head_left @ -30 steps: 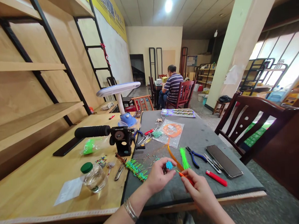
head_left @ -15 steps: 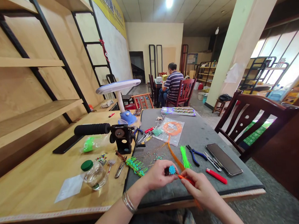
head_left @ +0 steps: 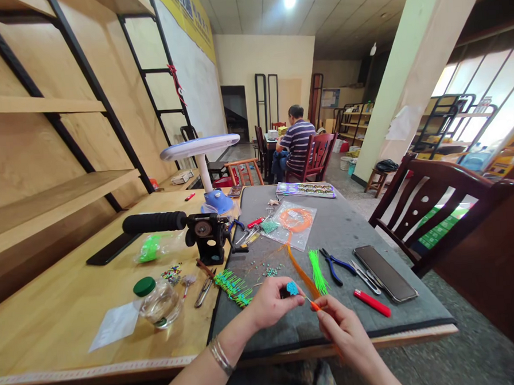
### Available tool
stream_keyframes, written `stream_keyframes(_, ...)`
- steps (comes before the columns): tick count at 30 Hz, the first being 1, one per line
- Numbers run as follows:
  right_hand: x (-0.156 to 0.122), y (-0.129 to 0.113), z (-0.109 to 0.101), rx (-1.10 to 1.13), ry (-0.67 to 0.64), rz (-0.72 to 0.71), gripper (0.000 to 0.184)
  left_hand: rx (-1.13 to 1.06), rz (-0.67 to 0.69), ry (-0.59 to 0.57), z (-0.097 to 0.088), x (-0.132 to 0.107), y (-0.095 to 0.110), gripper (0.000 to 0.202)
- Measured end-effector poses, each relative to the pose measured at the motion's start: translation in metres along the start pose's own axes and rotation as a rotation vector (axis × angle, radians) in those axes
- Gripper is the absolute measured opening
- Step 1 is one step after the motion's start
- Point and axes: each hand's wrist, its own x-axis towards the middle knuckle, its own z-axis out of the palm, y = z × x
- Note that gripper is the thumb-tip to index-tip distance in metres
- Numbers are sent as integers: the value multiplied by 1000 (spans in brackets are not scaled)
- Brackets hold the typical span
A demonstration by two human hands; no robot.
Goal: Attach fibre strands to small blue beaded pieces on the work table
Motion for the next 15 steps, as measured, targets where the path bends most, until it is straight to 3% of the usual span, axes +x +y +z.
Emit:
stream_keyframes(5, 2, 5, 5, -100, 154, -13, 35, 45, -37, 38, 6, 3, -3, 15)
stream_keyframes(10, 6, 20, -24, -695, 422, -133, 29, -2, -56, 62, 8, 1, -6, 15)
stream_keyframes(12, 7, 32, -36, -887, 432, -197, 29, -14, -66, 68, 7, 0, -9, 16)
stream_keyframes(15, 9, 50, -48, -1003, 418, -257, 28, -28, -84, 73, 5, 0, -14, 18)
